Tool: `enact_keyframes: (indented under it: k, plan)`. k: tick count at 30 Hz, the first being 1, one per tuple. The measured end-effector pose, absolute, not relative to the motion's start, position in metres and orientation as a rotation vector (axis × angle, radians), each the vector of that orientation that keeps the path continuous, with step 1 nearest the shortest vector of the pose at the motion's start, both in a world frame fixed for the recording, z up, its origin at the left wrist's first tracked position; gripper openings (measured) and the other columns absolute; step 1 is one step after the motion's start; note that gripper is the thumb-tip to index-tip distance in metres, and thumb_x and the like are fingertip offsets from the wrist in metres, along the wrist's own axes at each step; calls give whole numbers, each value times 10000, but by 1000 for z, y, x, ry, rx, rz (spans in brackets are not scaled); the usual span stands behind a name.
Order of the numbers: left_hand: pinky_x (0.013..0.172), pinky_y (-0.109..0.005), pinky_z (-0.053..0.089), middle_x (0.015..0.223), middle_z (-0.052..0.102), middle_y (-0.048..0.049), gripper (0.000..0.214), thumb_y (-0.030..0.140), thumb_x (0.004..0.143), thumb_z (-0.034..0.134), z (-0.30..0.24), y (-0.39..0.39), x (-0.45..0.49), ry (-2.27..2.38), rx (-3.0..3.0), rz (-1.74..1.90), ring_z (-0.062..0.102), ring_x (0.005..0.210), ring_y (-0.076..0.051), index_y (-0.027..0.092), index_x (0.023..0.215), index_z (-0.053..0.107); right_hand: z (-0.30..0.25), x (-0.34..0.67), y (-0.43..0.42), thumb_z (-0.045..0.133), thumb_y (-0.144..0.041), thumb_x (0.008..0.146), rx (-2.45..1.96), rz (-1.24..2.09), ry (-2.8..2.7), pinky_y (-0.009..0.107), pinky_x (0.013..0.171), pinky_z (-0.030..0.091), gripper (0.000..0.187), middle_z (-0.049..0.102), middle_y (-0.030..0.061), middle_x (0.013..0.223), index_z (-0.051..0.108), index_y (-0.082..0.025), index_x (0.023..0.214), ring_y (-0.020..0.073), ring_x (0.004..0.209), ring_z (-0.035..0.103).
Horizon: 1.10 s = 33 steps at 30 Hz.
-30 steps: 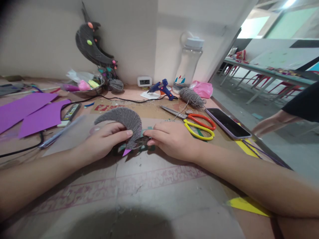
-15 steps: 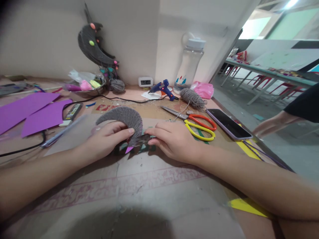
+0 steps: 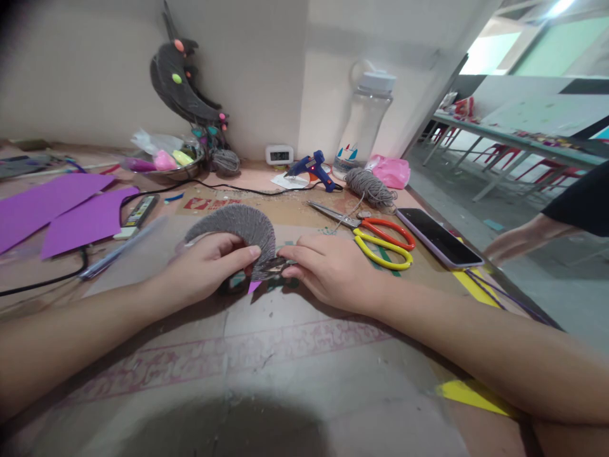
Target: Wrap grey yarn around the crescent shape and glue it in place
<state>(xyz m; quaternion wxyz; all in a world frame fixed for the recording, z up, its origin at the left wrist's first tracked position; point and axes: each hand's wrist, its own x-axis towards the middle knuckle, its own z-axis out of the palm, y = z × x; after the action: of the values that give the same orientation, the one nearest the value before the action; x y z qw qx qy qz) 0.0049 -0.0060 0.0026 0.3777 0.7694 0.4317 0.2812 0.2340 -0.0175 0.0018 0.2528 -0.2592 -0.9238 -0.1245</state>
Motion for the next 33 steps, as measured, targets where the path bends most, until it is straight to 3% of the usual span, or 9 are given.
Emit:
enact_keyframes:
  k: [12,23,33]
  plan:
    - [464,-233,311,543,495,42,378,404,876,513,3,-5,6,1071,1935,729,427,497,-105,182,571,510,1,234,-14,431,-311,1003,-655,-379,-2494,246,565,391,296,631,37,701,668,-134,1015,135,616,545]
    - [509,-241,364,565,543,23,413,469,891,485,4,-6,6,1111,1922,710,489,533,-127,177,607,558,2,236,-16,405,-364,1008,-733,-265,-2471,246,583,399,346,640,58,773,649,-132,1088,143,661,561]
    - [515,-243,374,608,591,5,418,493,885,494,3,-7,7,1120,1830,701,504,551,-124,174,633,589,1,232,-19,441,-323,994,-759,-349,-2497,260,578,397,317,655,85,787,669,-103,1021,163,670,574]
